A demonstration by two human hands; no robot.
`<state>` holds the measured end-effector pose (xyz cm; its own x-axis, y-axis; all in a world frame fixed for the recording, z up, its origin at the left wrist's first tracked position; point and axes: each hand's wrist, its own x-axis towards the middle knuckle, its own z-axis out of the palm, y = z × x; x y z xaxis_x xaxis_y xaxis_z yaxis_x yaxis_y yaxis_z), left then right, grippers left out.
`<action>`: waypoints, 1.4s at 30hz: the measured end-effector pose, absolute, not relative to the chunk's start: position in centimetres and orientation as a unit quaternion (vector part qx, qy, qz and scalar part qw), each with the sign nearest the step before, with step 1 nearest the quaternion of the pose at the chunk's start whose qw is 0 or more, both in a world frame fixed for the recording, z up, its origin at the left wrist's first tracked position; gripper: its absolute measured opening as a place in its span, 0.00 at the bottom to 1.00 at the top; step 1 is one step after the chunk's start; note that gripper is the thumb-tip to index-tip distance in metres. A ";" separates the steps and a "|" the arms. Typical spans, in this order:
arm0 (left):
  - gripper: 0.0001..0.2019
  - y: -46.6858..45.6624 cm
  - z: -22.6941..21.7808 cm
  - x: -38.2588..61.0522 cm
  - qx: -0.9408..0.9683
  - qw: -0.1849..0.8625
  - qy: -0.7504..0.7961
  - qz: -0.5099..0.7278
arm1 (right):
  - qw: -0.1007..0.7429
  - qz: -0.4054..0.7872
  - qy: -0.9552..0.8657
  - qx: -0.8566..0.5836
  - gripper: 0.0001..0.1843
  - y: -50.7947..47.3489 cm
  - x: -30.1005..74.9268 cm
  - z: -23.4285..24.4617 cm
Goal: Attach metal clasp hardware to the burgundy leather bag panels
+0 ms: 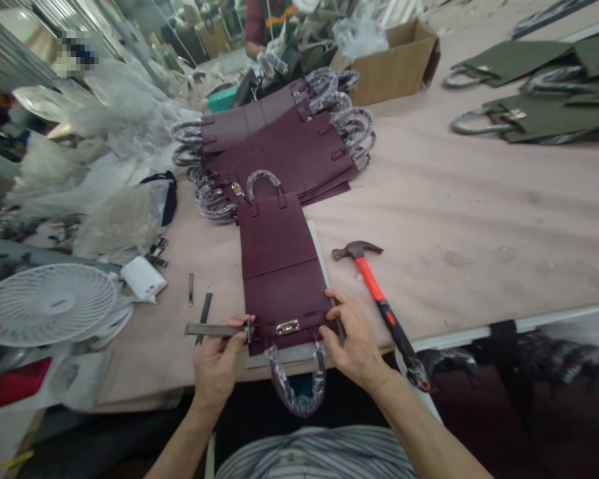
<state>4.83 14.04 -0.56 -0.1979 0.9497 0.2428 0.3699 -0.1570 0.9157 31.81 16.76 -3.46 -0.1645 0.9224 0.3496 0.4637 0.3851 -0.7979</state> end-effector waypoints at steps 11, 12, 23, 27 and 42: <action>0.05 16.8 1.8 11.1 0.567 0.375 0.528 0.510 | 0.427 0.273 -0.711 -0.487 0.13 16.8 32.0 -3.4; 0.05 17.1 1.7 11.9 0.578 0.380 0.519 0.503 | 0.429 0.274 -0.710 -0.487 0.14 16.8 32.0 -3.4; 0.04 18.2 0.4 13.9 0.604 0.369 0.534 0.463 | 0.445 0.277 -0.694 -0.493 0.15 16.6 32.1 -3.5; 0.05 18.2 0.4 14.0 0.607 0.371 0.537 0.454 | 0.450 0.279 -0.692 -0.491 0.14 16.6 32.1 -3.7; 0.04 18.3 0.4 14.6 0.648 0.314 0.527 0.451 | 0.478 0.293 -0.668 -0.489 0.12 16.7 32.4 -3.3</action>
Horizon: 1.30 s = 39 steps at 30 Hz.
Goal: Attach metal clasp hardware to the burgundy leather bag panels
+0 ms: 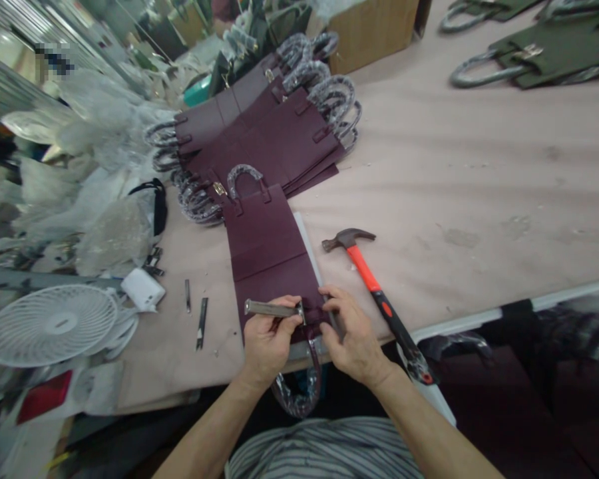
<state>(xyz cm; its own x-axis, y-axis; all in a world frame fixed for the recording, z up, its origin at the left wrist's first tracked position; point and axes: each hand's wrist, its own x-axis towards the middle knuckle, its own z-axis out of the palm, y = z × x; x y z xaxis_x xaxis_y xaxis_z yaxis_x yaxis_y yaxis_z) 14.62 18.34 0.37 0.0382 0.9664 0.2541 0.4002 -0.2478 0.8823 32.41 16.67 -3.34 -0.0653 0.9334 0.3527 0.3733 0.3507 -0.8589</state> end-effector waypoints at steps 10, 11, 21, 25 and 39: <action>0.04 18.0 -0.1 14.8 0.647 0.302 0.536 0.450 | 0.509 0.206 -0.669 -0.501 0.16 14.7 32.1 -4.2; 0.03 17.9 0.0 14.9 0.656 0.286 0.531 0.454 | 0.510 0.204 -0.668 -0.502 0.16 14.5 32.0 -4.2; 0.03 17.6 0.0 15.4 0.717 0.208 0.496 0.443 | 0.502 0.228 -0.661 -0.509 0.13 14.3 32.3 -3.5; 0.04 17.7 0.2 15.7 0.730 0.201 0.478 0.444 | 0.467 0.203 -0.681 -0.527 0.15 13.7 32.6 -2.1; 0.07 17.7 -0.3 16.1 0.722 0.259 0.459 0.449 | 0.210 0.371 -0.506 -0.750 0.09 17.9 39.0 0.8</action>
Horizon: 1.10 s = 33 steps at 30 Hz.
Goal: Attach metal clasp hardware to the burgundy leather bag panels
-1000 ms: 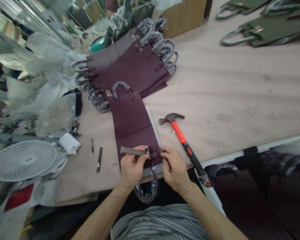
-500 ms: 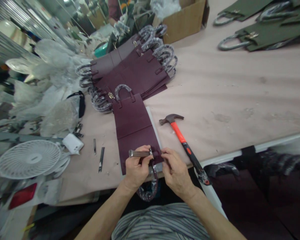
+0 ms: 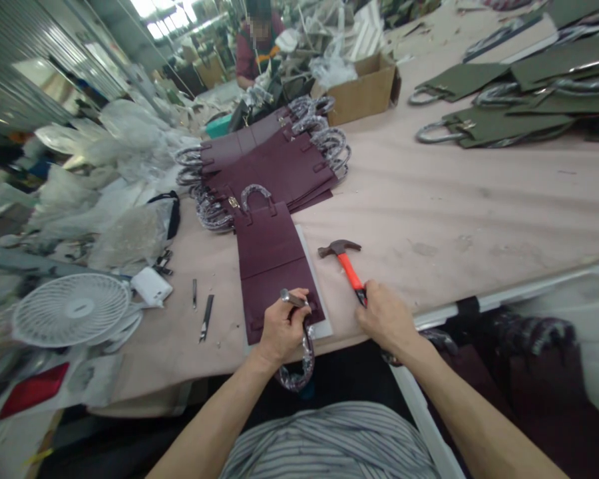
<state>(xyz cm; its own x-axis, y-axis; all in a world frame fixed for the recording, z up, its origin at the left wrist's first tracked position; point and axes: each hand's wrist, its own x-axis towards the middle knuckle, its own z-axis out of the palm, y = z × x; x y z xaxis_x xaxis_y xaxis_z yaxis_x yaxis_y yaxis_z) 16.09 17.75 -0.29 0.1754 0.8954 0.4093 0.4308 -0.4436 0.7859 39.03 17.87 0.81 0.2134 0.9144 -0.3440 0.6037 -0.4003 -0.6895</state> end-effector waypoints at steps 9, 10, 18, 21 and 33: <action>0.07 18.0 -0.2 16.2 0.726 0.278 0.480 0.408 | 0.240 0.605 -0.374 -0.661 0.08 19.6 37.4 3.8; 0.07 18.0 -0.2 16.2 0.726 0.280 0.484 0.401 | 0.253 0.600 -0.370 -0.663 0.09 19.4 37.2 4.3; 0.07 18.3 -0.2 15.9 0.727 0.281 0.483 0.399 | 0.391 0.396 -0.551 -0.622 0.20 15.7 37.8 12.8; 0.07 18.5 -0.4 15.7 0.732 0.286 0.478 0.391 | 0.378 0.301 -0.630 -0.608 0.22 14.3 38.3 14.7; 0.06 18.9 0.3 15.5 0.756 0.283 0.472 0.354 | 0.336 0.206 -0.661 -0.639 0.22 11.7 37.7 16.7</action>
